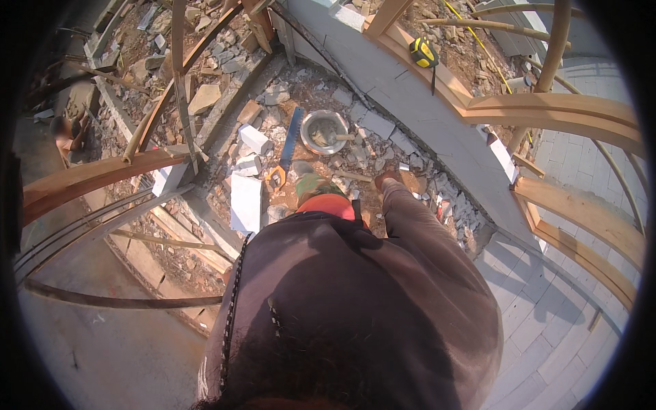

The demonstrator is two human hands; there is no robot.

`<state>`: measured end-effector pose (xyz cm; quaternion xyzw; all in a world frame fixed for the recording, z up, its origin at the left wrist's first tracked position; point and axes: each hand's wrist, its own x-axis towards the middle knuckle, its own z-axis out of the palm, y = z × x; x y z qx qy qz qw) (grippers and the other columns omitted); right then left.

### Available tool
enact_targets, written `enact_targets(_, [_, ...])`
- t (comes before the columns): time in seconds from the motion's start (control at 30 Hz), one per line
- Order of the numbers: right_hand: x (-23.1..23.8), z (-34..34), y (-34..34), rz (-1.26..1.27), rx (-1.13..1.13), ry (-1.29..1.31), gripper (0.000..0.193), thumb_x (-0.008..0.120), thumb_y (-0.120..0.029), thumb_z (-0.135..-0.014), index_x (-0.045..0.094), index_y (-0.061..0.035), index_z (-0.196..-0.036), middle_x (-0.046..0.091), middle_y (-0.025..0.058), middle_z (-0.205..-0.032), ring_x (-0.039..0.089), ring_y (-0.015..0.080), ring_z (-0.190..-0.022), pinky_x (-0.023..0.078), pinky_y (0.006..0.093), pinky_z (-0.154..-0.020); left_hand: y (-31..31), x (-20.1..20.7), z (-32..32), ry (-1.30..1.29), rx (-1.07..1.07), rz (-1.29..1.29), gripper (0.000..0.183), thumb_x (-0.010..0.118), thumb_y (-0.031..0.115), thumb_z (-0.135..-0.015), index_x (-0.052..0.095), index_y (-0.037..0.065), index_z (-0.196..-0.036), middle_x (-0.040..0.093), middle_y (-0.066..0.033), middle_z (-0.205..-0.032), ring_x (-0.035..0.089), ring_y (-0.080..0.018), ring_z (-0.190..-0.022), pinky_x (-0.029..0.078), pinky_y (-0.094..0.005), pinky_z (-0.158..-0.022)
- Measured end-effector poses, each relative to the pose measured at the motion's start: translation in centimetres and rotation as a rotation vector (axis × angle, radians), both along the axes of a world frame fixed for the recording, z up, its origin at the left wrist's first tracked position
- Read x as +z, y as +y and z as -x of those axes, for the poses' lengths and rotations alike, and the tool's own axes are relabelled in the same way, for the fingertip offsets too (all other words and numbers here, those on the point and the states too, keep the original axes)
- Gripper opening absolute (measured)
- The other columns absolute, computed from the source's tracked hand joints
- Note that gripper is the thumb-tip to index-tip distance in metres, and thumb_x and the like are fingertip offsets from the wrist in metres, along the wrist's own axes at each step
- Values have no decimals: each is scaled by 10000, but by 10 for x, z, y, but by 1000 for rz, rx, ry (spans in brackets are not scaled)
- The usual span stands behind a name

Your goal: The person measures a concrete block with a tape measure, cuts it with a saw, applies mortar with a trowel, and then places the block onto a wall section, tapping it into place with a hammer.

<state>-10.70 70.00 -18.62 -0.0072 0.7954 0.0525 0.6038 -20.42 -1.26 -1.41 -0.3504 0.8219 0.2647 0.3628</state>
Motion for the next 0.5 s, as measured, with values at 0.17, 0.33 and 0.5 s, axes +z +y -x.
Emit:
enact_targets(0.17, [91, 54, -24, -131, -1136, 410, 433, 617, -424, -933, 801, -57, -1069, 774, 215, -1059, 744, 365, -1029, 575, 451, -923, -19, -56, 17, -172, -716, 274, 305, 695, 304, -954, 710, 22, -1071, 757, -229, -987, 726, -386, -876, 570, -454, -833])
enact_targets(0.33, [105, 64, -38, 36, -883, 471, 548, 581, -481, -921, 780, 22, -1008, 772, 232, -974, 747, 379, -944, 561, 468, -937, -1, -54, 59, -33, -819, 268, 351, 688, 326, -943, 705, 20, -1112, 753, -251, -1034, 726, -419, -951, 559, -478, -883])
enact_targets(0.5, [92, 42, -50, 61, -1429, 455, 533, 600, -478, -911, 780, 22, -946, 774, 178, -851, 765, 310, -829, 593, 449, -840, 48, -2, 109, -4, -1016, 289, 397, 672, 242, -930, 660, 39, -1271, 758, -235, -1075, 726, -421, -1013, 564, -482, -887])
